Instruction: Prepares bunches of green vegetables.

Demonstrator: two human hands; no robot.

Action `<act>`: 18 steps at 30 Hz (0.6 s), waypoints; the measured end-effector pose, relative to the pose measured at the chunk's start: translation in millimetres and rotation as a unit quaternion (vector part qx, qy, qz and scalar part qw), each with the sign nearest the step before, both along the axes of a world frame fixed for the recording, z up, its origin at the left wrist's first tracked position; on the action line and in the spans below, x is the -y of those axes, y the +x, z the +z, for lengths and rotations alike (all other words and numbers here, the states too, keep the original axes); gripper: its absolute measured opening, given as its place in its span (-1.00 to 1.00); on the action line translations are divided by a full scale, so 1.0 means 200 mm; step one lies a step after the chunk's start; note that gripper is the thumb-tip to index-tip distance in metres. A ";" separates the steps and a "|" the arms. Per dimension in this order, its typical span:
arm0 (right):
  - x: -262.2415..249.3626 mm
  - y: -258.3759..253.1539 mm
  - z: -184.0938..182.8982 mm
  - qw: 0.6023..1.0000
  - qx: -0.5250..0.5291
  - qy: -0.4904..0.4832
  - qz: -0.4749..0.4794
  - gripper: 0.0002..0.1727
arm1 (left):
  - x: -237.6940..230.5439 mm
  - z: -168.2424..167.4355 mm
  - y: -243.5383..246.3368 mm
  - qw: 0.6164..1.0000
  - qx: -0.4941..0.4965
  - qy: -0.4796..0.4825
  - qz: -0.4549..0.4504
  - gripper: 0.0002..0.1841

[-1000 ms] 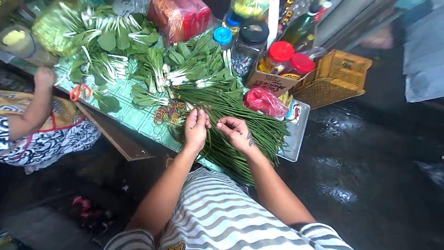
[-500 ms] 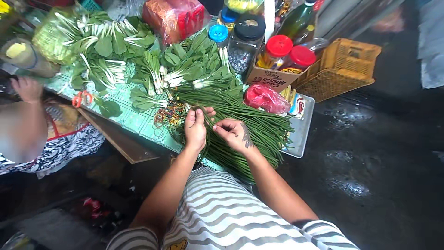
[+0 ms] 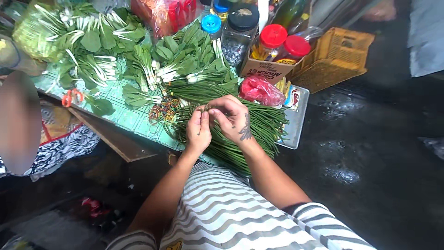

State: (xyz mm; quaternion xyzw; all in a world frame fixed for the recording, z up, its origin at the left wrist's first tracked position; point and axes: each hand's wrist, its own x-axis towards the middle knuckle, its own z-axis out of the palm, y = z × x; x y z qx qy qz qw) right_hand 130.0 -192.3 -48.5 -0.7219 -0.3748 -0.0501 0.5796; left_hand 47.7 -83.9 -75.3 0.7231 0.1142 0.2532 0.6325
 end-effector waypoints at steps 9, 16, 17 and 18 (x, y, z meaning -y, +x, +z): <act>0.00 -0.04 0.00 0.994 0.074 -0.052 -0.053 -0.80 | -0.05 -0.01 -0.03 0.995 -0.007 0.095 -0.011 -0.74; -0.01 -0.10 -0.01 0.985 0.105 -0.109 -0.082 -0.69 | -0.03 -0.03 -0.05 0.986 -0.034 0.161 -0.004 -0.72; -0.01 -0.09 -0.01 0.988 0.096 -0.092 -0.077 -0.72 | -0.03 -0.03 -0.05 0.986 -0.035 0.163 -0.012 -0.73; -0.01 -0.09 0.00 0.992 0.080 -0.072 -0.068 -0.76 | -0.04 -0.02 -0.05 0.986 -0.036 0.158 -0.024 -0.74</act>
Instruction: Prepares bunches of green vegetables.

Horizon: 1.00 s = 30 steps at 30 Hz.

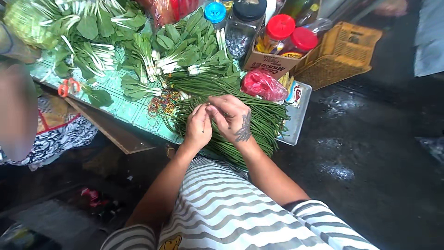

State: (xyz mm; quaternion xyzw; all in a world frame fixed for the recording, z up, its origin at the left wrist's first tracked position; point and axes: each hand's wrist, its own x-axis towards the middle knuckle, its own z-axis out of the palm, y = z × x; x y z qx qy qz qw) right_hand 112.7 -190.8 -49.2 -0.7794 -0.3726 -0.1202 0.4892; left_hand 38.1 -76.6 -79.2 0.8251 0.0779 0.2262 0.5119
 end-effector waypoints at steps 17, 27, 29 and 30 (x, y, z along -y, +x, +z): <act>0.10 0.06 0.01 0.966 -0.222 0.064 0.115 -0.73 | -0.08 0.00 -0.01 0.994 -0.059 0.043 -0.081 -0.67; 0.14 0.14 -0.02 0.951 -0.253 0.041 0.173 -0.69 | -0.09 0.00 0.02 0.979 -0.066 0.127 -0.145 -0.65; 0.15 0.16 -0.01 0.959 -0.203 0.018 0.196 -0.71 | -0.08 0.00 0.02 0.980 -0.068 0.126 -0.139 -0.65; 0.15 0.17 -0.01 0.961 -0.182 0.017 0.207 -0.71 | -0.08 0.00 0.01 0.981 -0.069 0.124 -0.135 -0.65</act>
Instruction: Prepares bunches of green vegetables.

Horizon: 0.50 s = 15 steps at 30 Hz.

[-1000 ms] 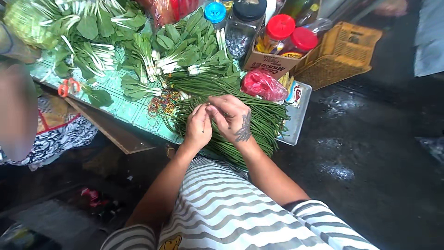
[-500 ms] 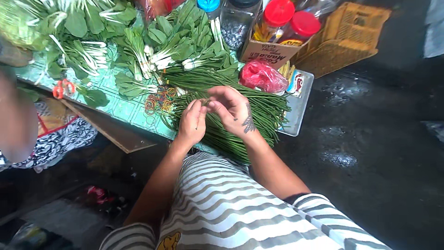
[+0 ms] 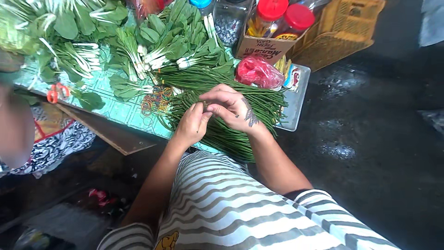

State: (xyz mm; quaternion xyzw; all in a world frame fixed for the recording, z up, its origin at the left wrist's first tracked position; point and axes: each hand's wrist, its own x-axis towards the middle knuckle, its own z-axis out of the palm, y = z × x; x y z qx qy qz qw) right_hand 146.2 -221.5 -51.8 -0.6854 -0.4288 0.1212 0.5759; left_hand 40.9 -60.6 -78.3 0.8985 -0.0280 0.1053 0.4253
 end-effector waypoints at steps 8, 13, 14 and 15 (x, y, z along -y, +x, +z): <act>0.02 0.10 -0.06 0.998 0.054 0.033 0.019 -0.72 | 0.02 -0.02 0.00 1.000 0.003 -0.011 -0.001 -0.64; 0.01 0.11 -0.06 0.993 0.093 0.072 0.021 -0.91 | 0.01 0.00 -0.01 0.999 -0.010 -0.037 0.003 -0.61; 0.01 0.10 -0.06 0.993 0.091 0.068 0.029 -0.93 | 0.01 0.00 -0.01 0.999 -0.016 -0.035 0.003 -0.63; 0.01 0.10 -0.06 0.993 0.090 0.063 0.037 -0.93 | 0.01 0.00 -0.01 0.999 -0.022 -0.033 -0.001 -0.64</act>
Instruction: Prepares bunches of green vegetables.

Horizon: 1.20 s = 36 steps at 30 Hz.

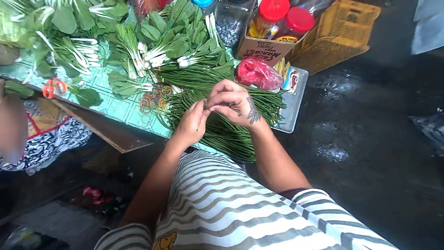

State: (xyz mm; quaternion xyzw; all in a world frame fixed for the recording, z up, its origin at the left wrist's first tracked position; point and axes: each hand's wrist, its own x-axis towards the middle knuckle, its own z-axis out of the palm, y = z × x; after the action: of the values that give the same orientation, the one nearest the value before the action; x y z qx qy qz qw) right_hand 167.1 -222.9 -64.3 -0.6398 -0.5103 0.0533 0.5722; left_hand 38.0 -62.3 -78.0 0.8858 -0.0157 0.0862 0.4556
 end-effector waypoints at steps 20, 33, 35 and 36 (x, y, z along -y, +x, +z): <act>-0.06 -0.08 -0.03 0.996 -0.001 0.054 -0.077 -0.92 | 0.02 -0.02 -0.01 0.997 -0.017 -0.069 0.010 -0.71; -0.03 -0.06 -0.01 0.997 0.035 -0.017 -0.068 -0.94 | 0.02 -0.01 -0.01 0.998 -0.052 0.028 0.004 -0.67; -0.02 -0.07 -0.01 0.997 0.034 -0.029 -0.063 -0.92 | 0.02 -0.01 -0.01 0.998 -0.049 0.041 0.005 -0.68; -0.02 -0.07 -0.01 0.998 0.024 -0.033 -0.052 -0.90 | 0.02 -0.01 -0.01 0.998 -0.042 0.038 0.007 -0.68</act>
State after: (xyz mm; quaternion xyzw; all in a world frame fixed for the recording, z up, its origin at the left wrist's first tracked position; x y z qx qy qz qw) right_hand 153.4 -218.8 -66.4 -0.6853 -0.4876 0.0252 0.5403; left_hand 36.4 -67.0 -79.9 0.9054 0.0062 0.0512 0.4213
